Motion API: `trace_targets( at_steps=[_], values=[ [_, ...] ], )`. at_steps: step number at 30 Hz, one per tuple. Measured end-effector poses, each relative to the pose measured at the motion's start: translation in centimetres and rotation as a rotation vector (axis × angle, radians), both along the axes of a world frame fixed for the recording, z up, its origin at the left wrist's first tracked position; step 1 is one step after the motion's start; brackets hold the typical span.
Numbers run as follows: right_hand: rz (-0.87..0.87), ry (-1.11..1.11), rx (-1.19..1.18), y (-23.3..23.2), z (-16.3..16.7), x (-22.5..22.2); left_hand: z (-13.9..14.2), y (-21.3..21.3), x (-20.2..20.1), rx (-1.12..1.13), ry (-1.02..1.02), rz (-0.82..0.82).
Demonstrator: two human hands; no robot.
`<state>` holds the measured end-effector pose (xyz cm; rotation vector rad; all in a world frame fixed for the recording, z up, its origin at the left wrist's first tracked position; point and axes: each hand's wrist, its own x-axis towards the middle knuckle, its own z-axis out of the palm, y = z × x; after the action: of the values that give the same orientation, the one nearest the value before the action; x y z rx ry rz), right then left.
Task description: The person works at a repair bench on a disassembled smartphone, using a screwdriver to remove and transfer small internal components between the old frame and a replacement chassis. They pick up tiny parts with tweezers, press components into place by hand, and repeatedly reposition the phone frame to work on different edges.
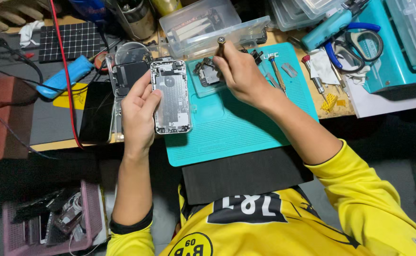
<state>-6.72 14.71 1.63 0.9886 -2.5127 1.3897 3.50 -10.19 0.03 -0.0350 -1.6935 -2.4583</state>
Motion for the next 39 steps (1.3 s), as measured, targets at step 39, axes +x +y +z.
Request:
trace_targets(
  at_steps=[39],
  values=[
    [-0.073,0.33,0.094,3.7,5.1,7.9,-2.6,7.7,-2.6,0.0,0.081,-0.192]
  ],
)
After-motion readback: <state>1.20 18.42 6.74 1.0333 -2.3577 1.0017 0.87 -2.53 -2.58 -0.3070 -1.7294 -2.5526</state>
